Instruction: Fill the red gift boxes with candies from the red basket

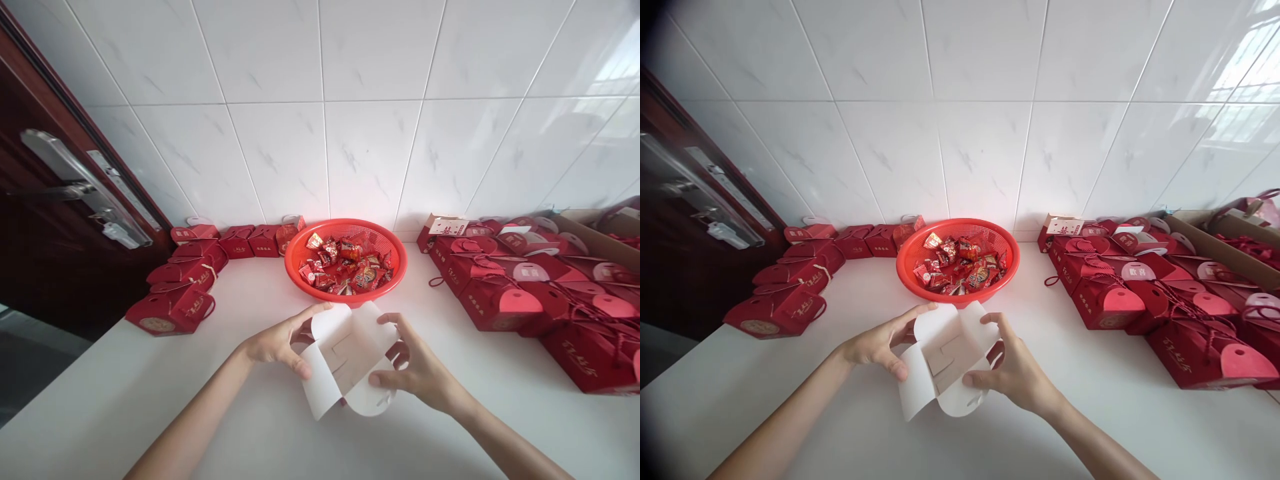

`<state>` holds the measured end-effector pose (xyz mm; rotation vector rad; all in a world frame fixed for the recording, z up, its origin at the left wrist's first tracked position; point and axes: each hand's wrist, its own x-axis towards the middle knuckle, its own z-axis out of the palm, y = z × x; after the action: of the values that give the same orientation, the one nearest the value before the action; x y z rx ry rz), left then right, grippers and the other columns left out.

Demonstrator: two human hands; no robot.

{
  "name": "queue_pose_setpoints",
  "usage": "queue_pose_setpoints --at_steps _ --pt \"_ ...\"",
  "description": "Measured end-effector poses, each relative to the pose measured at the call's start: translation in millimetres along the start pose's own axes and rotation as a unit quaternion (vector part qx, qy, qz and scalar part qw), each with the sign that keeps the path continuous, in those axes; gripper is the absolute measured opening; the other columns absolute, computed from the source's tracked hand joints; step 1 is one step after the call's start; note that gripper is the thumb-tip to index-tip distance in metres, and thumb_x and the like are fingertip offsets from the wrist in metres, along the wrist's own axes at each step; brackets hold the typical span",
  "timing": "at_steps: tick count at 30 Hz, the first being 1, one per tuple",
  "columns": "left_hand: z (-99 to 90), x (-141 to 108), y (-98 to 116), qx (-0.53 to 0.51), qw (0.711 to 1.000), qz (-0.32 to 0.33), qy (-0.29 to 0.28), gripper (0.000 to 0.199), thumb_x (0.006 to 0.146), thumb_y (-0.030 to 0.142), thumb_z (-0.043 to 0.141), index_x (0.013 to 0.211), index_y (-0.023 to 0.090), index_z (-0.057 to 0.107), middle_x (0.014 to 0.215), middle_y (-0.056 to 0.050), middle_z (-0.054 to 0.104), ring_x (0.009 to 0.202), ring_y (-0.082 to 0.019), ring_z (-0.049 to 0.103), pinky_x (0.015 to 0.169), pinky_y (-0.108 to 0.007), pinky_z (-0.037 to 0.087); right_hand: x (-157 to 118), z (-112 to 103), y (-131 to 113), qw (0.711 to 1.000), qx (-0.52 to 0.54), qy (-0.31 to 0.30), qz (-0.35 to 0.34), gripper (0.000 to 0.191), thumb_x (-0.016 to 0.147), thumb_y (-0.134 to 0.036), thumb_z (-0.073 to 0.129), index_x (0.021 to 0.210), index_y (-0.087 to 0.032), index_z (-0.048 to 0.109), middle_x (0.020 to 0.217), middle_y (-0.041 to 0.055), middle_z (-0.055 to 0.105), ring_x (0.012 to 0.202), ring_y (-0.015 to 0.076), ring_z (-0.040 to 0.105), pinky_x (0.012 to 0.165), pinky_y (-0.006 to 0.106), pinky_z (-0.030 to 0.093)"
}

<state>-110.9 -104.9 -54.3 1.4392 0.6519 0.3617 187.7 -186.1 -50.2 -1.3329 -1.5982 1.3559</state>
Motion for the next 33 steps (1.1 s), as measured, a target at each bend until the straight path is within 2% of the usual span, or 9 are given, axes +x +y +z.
queue_pose_setpoints --at_steps 6,12,15,19,23,25,28,30,33 --pt "2.8 3.5 11.8 0.043 0.999 0.004 0.015 0.117 0.061 0.038 0.094 0.157 0.029 0.027 0.143 -0.012 0.058 0.134 -0.031 0.052 0.116 -0.050 0.034 9.1 -15.7 -10.6 0.996 -0.086 0.001 -0.026 0.069 0.072 -0.043 0.082 0.128 -0.026 0.046 0.082 -0.0014 0.059 0.069 0.0168 0.061 0.057 0.029 0.054" --pt "0.8 -10.7 40.4 0.152 0.988 -0.019 0.036 0.096 0.074 0.049 0.084 0.156 0.031 0.036 0.150 -0.011 0.054 0.133 -0.030 0.054 0.113 -0.047 0.040 5.4 -23.0 -16.6 0.967 -0.206 0.051 -0.141 0.060 0.076 -0.052 0.081 0.124 -0.026 0.058 0.116 0.0098 0.065 0.083 0.0208 0.068 0.075 0.038 0.060" --pt "-3.6 -15.9 63.0 0.222 0.973 -0.032 0.055 0.079 0.082 0.053 0.075 0.151 0.027 0.047 0.140 -0.012 0.062 0.123 -0.029 0.062 0.106 -0.043 0.048 6.0 -28.8 -24.7 0.952 -0.237 0.074 -0.177 0.057 0.076 -0.060 0.078 0.119 -0.025 0.063 0.125 0.0116 0.066 0.092 0.0246 0.070 0.078 0.039 0.060" --pt "-20.2 -7.2 87.0 0.346 0.927 -0.029 0.141 0.057 0.091 0.056 0.061 0.138 0.024 0.061 0.111 -0.007 0.075 0.104 -0.024 0.070 0.093 -0.036 0.054 14.9 -39.0 -38.2 0.943 -0.237 0.107 -0.208 0.044 0.083 -0.059 0.071 0.110 -0.024 0.069 0.117 0.0110 0.070 0.095 0.0260 0.070 0.080 0.040 0.059" --pt "-51.7 24.8 95.1 0.434 0.870 0.007 0.235 0.044 0.091 0.047 0.058 0.124 0.021 0.070 0.103 -0.006 0.078 0.097 -0.023 0.071 0.091 -0.035 0.055 32.7 -47.5 -51.8 0.938 -0.208 0.151 -0.232 0.026 0.092 -0.047 0.063 0.103 -0.025 0.071 0.108 0.0083 0.073 0.098 0.0257 0.068 0.086 0.042 0.057" --pt "-66.3 46.9 95.5 0.484 0.846 0.009 0.222 0.037 0.090 0.035 0.057 0.120 0.019 0.071 0.107 -0.009 0.077 0.099 -0.023 0.072 0.090 -0.034 0.055 44.6 -49.1 -58.0 0.943 -0.180 0.151 -0.234 0.022 0.092 -0.042 0.062 0.099 -0.024 0.071 0.105 0.0070 0.074 0.093 0.0239 0.069 0.085 0.041 0.057" --pt "-77.0 79.3 94.3 0.584 0.799 -0.064 0.124 0.038 0.078 0.019 0.066 0.116 0.018 0.074 0.116 -0.011 0.075 0.100 -0.026 0.071 0.086 -0.034 0.056 65.1 -47.1 -65.7 0.951 -0.135 0.138 -0.242 0.019 0.089 -0.038 0.063 0.094 -0.022 0.071 0.101 0.0069 0.075 0.085 0.0224 0.071 0.078 0.038 0.059" --pt "-75.9 96.1 91.8 0.607 0.784 -0.095 0.086 0.046 0.066 0.012 0.076 0.111 0.018 0.076 0.108 -0.009 0.076 0.095 -0.026 0.072 0.082 -0.033 0.056 79.9 -43.7 -69.2 0.956 -0.111 0.119 -0.243 0.017 0.088 -0.036 0.063 0.091 -0.021 0.071 0.099 0.0068 0.075 0.081 0.0215 0.071 0.075 0.037 0.059" --pt "-68.1 111.5 85.8 0.625 0.770 -0.090 0.085 0.062 0.057 0.007 0.081 0.117 0.019 0.074 0.109 -0.007 0.073 0.103 -0.026 0.068 0.086 -0.031 0.054 102.2 -38.0 -70.7 0.963 -0.086 0.095 -0.236 0.015 0.085 -0.033 0.063 0.087 -0.020 0.071 0.092 0.0056 0.075 0.077 0.0207 0.071 0.074 0.035 0.058"
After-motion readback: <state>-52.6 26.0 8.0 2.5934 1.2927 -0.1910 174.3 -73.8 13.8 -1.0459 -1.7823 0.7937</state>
